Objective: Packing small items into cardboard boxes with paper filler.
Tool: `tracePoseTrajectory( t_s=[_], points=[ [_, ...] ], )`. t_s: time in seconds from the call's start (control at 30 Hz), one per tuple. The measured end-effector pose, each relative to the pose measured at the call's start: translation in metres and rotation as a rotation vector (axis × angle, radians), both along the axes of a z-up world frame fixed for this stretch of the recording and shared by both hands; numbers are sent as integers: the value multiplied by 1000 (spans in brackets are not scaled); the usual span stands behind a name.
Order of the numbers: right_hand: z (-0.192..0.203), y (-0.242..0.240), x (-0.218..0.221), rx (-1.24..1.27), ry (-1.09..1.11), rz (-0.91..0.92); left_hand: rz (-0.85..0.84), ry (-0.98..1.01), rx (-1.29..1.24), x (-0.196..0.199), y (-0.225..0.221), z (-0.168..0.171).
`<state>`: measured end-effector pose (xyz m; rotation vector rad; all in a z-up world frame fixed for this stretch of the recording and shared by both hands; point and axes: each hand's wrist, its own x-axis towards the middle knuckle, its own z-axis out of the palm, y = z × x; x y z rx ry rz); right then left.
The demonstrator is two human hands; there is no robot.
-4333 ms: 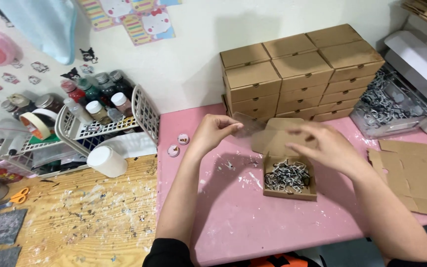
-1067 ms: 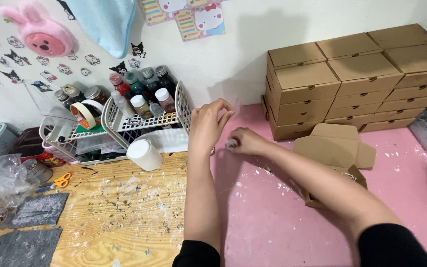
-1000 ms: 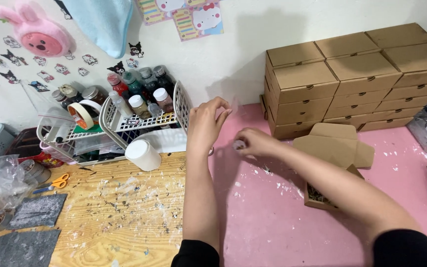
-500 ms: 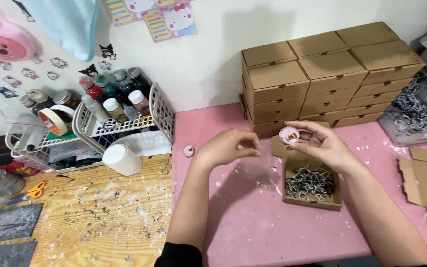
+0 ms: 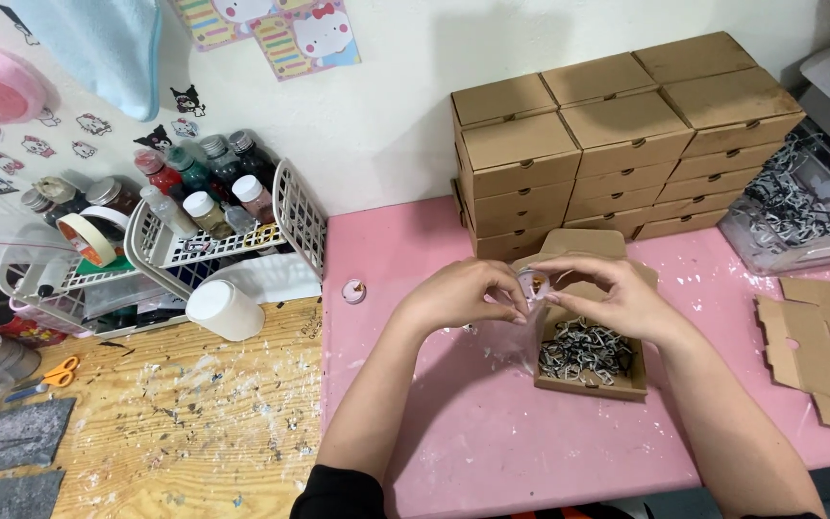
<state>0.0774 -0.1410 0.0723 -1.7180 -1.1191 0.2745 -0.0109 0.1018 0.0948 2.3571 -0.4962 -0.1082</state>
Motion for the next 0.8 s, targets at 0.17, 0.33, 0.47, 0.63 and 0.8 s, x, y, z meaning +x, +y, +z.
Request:
tracePoseTrajectory(
  t_s=[0.17,0.33,0.47,0.63,0.8],
  points=[
    [-13,4,3,-9,-62,2,27,-66,45,-2,0,5],
    [-25,7,6,-7,-297,42,73,-20,95,-4,-3,10],
    [-25,10,1,-38,-98,27,135,-97,146,-2,-3,6],
    [-38,10,13,56,153,-55,210,-213,141,-1,-5,7],
    [-51,3,30,-272,321,-137,313,-345,-208,2,-11,8]
  ],
)
